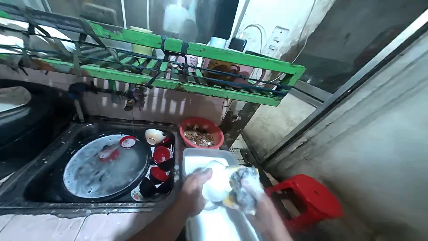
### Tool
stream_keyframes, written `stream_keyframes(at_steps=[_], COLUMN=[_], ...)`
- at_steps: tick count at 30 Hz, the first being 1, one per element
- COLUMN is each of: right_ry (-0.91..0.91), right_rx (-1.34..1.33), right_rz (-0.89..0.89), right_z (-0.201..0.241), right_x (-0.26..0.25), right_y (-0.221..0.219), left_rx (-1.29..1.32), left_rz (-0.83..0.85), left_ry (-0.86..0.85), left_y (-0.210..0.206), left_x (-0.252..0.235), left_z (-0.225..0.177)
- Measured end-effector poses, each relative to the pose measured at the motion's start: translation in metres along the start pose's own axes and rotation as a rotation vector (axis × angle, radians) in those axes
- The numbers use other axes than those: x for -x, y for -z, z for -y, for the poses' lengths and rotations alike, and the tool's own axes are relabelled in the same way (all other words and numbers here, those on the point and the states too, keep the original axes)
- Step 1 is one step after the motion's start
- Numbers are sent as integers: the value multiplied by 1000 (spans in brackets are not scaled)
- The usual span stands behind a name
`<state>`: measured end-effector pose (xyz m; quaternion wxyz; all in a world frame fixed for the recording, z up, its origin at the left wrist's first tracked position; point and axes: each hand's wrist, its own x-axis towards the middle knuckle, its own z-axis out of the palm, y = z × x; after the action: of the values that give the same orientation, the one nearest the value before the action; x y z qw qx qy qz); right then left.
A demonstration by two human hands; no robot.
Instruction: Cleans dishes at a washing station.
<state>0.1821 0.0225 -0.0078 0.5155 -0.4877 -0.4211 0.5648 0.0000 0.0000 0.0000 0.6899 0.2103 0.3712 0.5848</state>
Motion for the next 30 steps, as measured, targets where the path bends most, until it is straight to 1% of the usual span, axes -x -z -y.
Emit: stream_keyframes(at_steps=[1,2,4,5,6,8,9,10,11,12,13,14,15,16,17,18,20,21,22,24,25,26,27,28,29,30], right_ry=[-77,-114,-90,-31,55,251,365,459,493,427,273,113,4,-66,-104,-119,-135,-109,-54,128,206,229,199,147,97,33], right_rx=[-53,-68,-48,-21,62,357,490,575,600,563,454,286,116,-22,-83,-78,84,179,273,476,555,562,481,344,191,38], right_rz=[59,84,45,13,-14,7,68,161,249,286,262,202,135,75,32,-22,-131,-123,-45,175,254,272,212,101,-25,-113], right_z=[13,22,31,32,31,32,32,31,28,24,17,8,0,-6,-9,-11,-14,-17,-19,-23,-23,-21,-19,-18,-18,-15], right_x=[-5,-8,-10,-9,-5,12,25,35,40,42,40,30,18,9,3,2,15,25,33,38,37,33,29,25,20,17], right_y=[7,11,11,10,10,8,5,1,-2,-4,-4,-2,-1,-1,-4,-12,-32,-37,-36,-25,-19,-14,-12,-11,-12,-16], left_rx=[-105,-178,-285,-342,-383,-310,-207,-104,-50,-37,-70,-153,-292,-457,-610,-736,-930,-967,-940,-741,-667,-666,-708,-781,-850,-926], left_rz=[99,172,244,273,303,353,382,376,257,84,-36,-68,-23,38,58,57,29,14,30,100,136,185,213,204,180,143], left_ry=[20,48,86,109,150,248,275,302,309,279,208,105,-35,-181,-309,-405,-537,-565,-472,-72,19,-31,-191,-403,-567,-690], left_y=[7,12,19,23,28,36,37,33,23,12,6,5,7,7,3,-4,-12,-13,-13,-13,-10,-6,-4,-5,-8,-11], left_x=[1,1,-1,-4,-9,-18,-21,-22,-22,-23,-25,-28,-30,-29,-26,-24,-22,-23,-23,-28,-31,-31,-28,-24,-21,-20], left_z=[1,2,0,-1,-1,6,11,13,14,14,17,21,25,28,33,38,51,52,44,17,12,15,22,31,39,47])
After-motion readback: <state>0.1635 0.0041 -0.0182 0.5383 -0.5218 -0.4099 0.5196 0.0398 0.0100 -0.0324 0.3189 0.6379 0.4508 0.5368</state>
